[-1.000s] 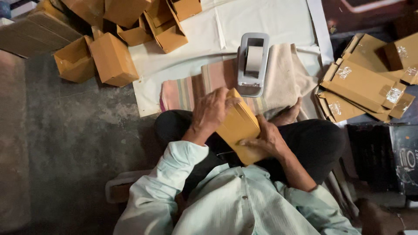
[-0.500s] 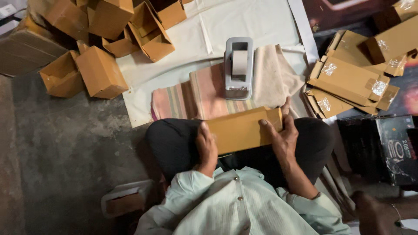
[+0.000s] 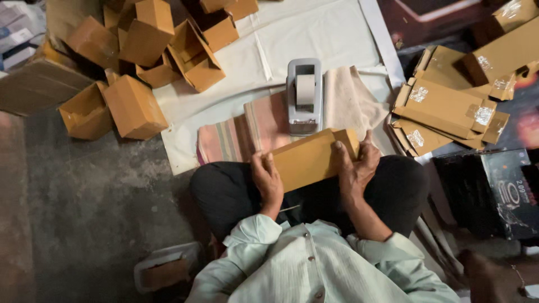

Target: The person sits on the floor and repeatedly picks up small cardboard boxes, folds the flaps, and seals them using a tape dispenser. The sealed boxes are placed into a growing stack to the right.

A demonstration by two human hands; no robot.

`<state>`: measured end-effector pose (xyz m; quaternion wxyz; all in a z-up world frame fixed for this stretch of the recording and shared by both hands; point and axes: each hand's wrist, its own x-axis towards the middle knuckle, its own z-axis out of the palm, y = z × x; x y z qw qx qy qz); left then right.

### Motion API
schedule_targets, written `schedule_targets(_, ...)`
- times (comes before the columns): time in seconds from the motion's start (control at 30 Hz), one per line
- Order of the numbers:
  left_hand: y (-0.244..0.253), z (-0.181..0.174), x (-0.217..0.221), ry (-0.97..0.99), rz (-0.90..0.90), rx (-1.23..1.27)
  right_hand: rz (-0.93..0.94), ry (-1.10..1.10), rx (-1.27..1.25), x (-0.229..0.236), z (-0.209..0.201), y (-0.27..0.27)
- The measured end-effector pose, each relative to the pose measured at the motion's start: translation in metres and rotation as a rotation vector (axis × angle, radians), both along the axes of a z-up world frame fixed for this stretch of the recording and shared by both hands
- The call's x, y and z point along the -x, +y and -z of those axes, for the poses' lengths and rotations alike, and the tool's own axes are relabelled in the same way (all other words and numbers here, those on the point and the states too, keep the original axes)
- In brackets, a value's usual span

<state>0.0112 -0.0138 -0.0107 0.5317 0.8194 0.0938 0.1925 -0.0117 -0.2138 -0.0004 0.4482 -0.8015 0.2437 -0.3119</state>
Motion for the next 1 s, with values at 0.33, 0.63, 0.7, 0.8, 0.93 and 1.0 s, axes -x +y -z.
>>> schedule_targets(0.33,-0.007,0.017,0.005,-0.011,-0.096,0.086,-0.075,0.038,-0.565,-0.008,-0.011,0.015)
schedule_targets(0.63,-0.001,0.019,-0.002,-0.008,0.004,0.027,-0.275,-0.206,-0.345,-0.004,-0.019,0.006)
schedule_targets(0.7,0.002,0.022,-0.001,0.051,0.043,0.067,-0.304,-0.280,-0.520,-0.002,-0.016,0.000)
schedule_targets(0.8,0.001,0.026,-0.005,0.110,0.067,0.110,-0.360,-0.242,-0.510,0.000,-0.007,-0.011)
schedule_targets(0.93,-0.002,0.027,0.000,0.105,0.068,0.099,-0.322,-0.166,-0.958,0.004,0.014,-0.021)
schedule_targets(1.0,-0.003,0.025,-0.001,0.066,0.064,0.098,-0.395,-0.179,-0.641,0.004,0.022,-0.027)
